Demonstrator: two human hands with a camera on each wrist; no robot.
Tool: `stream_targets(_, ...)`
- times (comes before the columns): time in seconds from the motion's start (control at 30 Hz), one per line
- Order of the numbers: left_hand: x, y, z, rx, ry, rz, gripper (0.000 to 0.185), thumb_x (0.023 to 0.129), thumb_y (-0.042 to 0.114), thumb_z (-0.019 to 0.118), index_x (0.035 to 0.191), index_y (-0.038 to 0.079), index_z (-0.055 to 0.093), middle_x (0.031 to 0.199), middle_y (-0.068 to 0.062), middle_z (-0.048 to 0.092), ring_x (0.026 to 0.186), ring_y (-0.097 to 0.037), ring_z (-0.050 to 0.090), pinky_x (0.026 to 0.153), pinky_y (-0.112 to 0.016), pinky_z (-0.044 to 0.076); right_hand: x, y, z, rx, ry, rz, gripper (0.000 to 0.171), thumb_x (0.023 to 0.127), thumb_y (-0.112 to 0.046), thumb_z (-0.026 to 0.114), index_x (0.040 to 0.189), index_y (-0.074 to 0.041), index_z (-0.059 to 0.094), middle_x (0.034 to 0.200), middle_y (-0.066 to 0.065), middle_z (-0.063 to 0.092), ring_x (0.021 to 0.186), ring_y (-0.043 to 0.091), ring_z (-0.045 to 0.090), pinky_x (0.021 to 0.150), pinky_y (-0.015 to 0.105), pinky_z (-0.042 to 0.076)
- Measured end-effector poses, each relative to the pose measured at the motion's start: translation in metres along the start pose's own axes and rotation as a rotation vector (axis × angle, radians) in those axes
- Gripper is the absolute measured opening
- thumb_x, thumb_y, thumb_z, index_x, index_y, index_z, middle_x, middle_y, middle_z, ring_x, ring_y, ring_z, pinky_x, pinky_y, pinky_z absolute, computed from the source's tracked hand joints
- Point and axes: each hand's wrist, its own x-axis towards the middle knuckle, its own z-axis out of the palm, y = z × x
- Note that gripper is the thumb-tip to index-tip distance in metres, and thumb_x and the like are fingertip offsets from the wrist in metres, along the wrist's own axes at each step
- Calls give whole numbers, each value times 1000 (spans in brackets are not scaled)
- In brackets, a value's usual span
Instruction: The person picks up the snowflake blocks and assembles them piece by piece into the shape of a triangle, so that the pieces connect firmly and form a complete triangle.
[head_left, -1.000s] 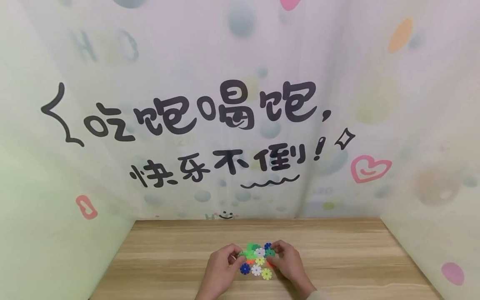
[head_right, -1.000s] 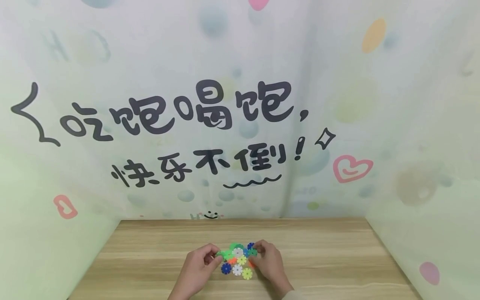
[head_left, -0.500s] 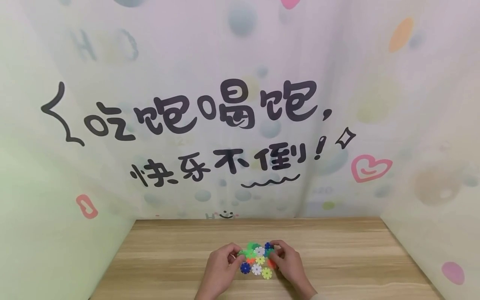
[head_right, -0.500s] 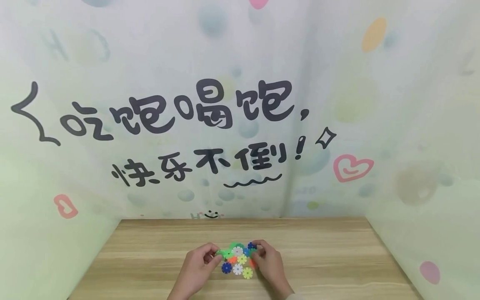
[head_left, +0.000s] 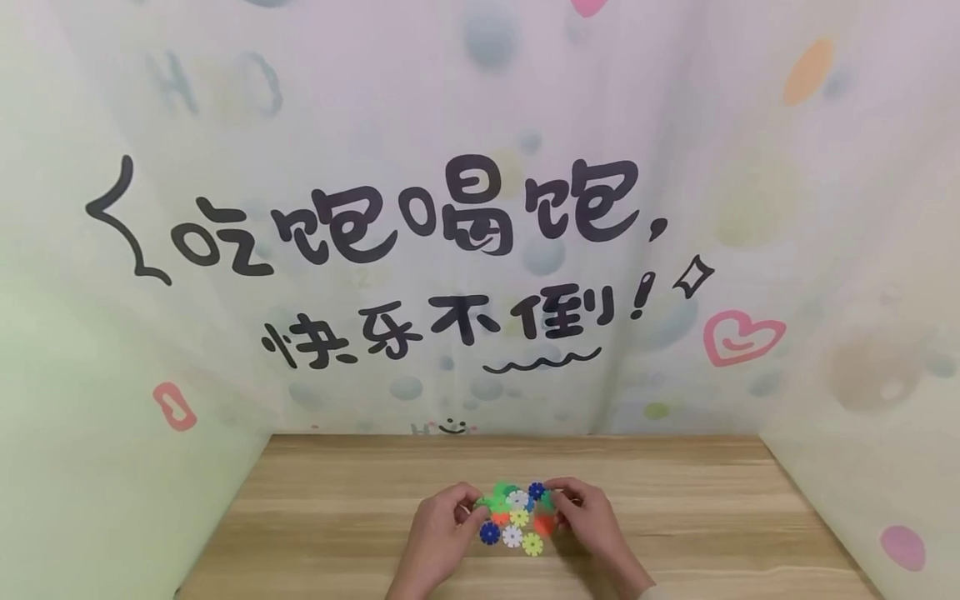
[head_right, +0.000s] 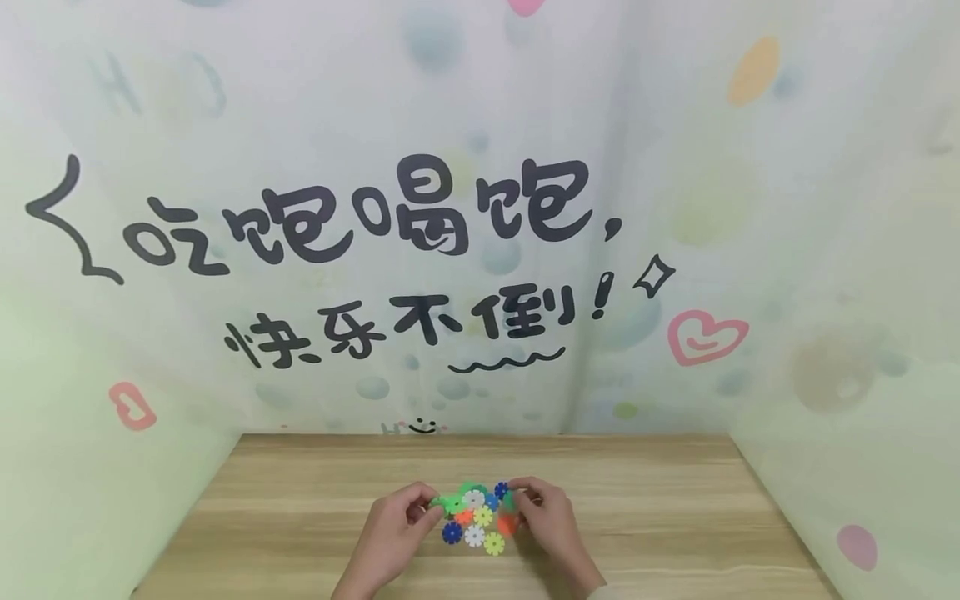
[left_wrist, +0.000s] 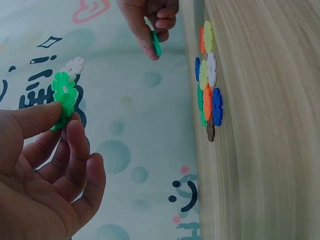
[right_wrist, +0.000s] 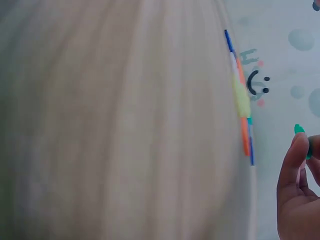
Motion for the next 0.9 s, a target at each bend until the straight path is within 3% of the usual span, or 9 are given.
stream_targets(0.2,1,1,0,-5,-5,4,9,87,31,66,88,22,65,75,12,59,65,-6,53,56,-23,45,-8,-9,-6,14,-3,10,32,88,-26,65,111,-3,65,84,19,63,67,22,61,60,33,54)
stream_targets(0.47,0,-1,0,-16,-16,1,8,87,31,66,88,23,65,75,12,59,65,-6,53,57,-24,45,-22,-28,-10,110,-59,-15,42,82,-23,71,117,-1,61,91,15,61,75,24,62,67,40,54)
stream_targets(0.73,0,-1,-1,-16,-19,1,8,88,31,65,89,23,65,74,12,59,66,-7,53,56,-24,45,-32,-49,-13,174,-118,-1,42,82,-20,73,119,-5,61,95,15,57,76,23,60,70,43,53)
stream_targets(0.9,-1,1,-2,-30,-22,31,7,89,30,64,90,23,65,76,12,60,67,-7,54,59,-24,46,-38,-57,-14,178,-120,-4,42,82,-18,73,119,-3,61,96,15,57,76,23,60,67,37,53)
